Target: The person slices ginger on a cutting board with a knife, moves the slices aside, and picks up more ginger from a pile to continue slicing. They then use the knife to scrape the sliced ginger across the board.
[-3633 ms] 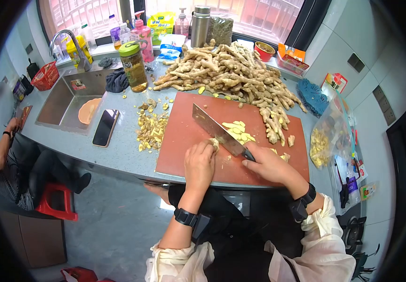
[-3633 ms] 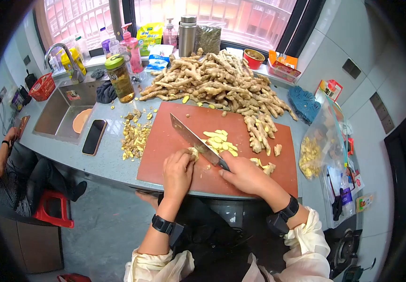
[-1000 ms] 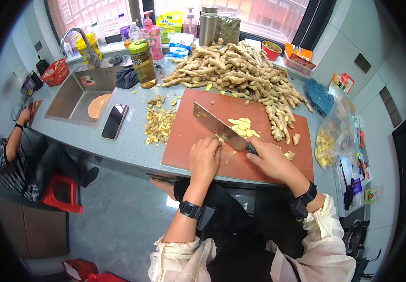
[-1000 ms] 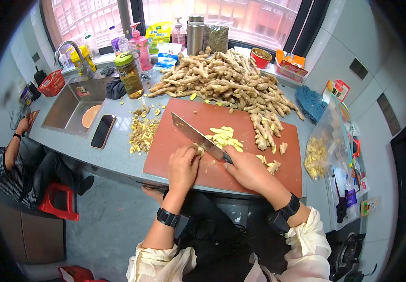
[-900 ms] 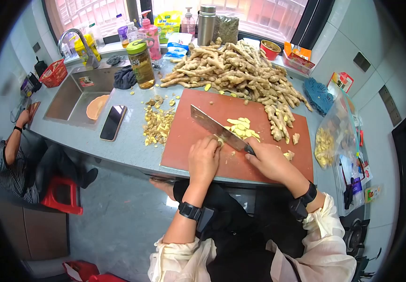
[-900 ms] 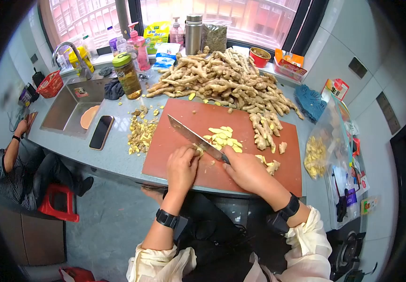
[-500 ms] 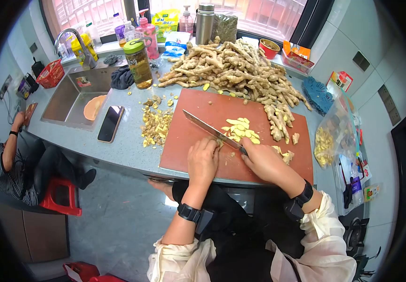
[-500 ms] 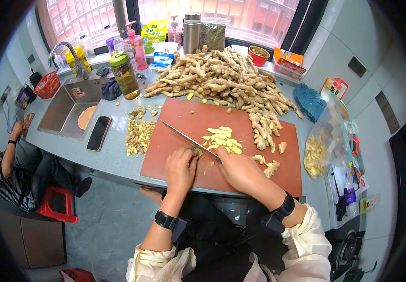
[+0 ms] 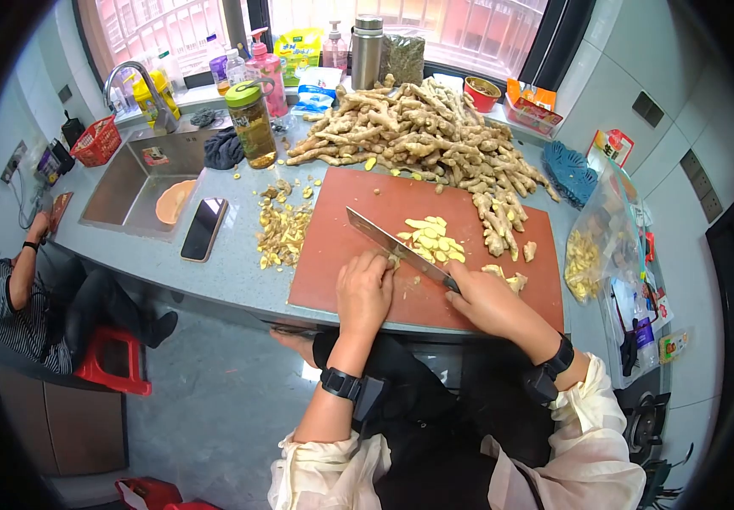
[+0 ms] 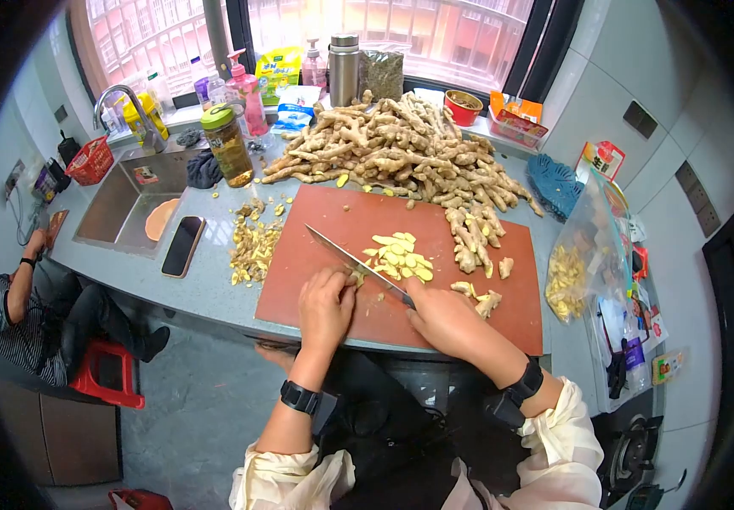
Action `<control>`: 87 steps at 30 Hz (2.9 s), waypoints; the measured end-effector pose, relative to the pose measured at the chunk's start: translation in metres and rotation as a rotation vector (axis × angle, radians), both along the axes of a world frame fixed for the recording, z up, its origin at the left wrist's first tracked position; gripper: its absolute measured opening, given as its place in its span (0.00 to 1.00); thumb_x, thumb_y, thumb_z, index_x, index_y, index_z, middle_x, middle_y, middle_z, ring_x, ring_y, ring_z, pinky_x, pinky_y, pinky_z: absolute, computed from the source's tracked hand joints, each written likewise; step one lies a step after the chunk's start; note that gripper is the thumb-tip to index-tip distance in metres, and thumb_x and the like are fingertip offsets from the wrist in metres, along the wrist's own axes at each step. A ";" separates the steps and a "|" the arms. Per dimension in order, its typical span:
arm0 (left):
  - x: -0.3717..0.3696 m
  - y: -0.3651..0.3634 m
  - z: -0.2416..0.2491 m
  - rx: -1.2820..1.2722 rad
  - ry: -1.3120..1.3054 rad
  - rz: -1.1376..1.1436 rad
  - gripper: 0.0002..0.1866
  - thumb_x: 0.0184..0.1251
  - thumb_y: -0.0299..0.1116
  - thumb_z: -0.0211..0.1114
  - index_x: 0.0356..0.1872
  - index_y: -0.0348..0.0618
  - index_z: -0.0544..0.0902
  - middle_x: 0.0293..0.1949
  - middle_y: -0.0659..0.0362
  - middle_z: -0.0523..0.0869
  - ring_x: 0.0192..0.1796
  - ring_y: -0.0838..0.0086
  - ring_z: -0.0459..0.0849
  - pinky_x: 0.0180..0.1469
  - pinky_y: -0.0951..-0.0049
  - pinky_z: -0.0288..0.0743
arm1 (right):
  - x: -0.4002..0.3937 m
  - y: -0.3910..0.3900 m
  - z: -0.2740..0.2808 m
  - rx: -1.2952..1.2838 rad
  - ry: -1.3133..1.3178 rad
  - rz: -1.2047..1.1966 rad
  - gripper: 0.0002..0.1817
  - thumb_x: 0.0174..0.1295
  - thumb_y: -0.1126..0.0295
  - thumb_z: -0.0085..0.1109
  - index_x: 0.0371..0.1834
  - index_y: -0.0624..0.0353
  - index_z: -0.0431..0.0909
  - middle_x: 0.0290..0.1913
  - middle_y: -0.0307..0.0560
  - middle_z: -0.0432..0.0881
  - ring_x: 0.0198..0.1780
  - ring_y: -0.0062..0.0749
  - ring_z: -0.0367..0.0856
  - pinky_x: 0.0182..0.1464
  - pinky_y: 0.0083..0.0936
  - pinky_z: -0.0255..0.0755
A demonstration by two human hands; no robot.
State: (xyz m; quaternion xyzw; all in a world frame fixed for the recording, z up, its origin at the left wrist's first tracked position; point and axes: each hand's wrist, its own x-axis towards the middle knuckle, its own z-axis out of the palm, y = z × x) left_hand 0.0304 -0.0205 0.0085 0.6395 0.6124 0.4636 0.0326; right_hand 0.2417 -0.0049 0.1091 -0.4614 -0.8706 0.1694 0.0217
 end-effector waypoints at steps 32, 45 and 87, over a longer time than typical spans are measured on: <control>0.000 0.001 -0.006 0.043 0.030 0.006 0.04 0.61 0.25 0.72 0.36 0.42 0.87 0.45 0.59 0.90 0.48 0.59 0.87 0.50 0.60 0.79 | 0.002 0.020 -0.002 -0.053 0.138 -0.001 0.18 0.71 0.62 0.61 0.58 0.58 0.71 0.43 0.67 0.86 0.48 0.67 0.85 0.49 0.58 0.76; -0.001 0.002 -0.005 0.040 0.030 -0.007 0.05 0.61 0.25 0.71 0.37 0.42 0.86 0.48 0.60 0.90 0.48 0.61 0.86 0.50 0.59 0.77 | -0.022 0.021 0.011 -0.086 -0.039 0.004 0.16 0.72 0.64 0.60 0.53 0.62 0.69 0.38 0.66 0.86 0.44 0.66 0.86 0.47 0.57 0.77; -0.001 0.003 -0.007 0.045 0.060 -0.010 0.05 0.61 0.25 0.70 0.37 0.42 0.86 0.48 0.60 0.89 0.48 0.61 0.86 0.51 0.59 0.78 | -0.015 0.015 0.009 -0.008 -0.064 0.049 0.13 0.71 0.68 0.58 0.49 0.64 0.69 0.34 0.65 0.86 0.41 0.66 0.86 0.44 0.57 0.78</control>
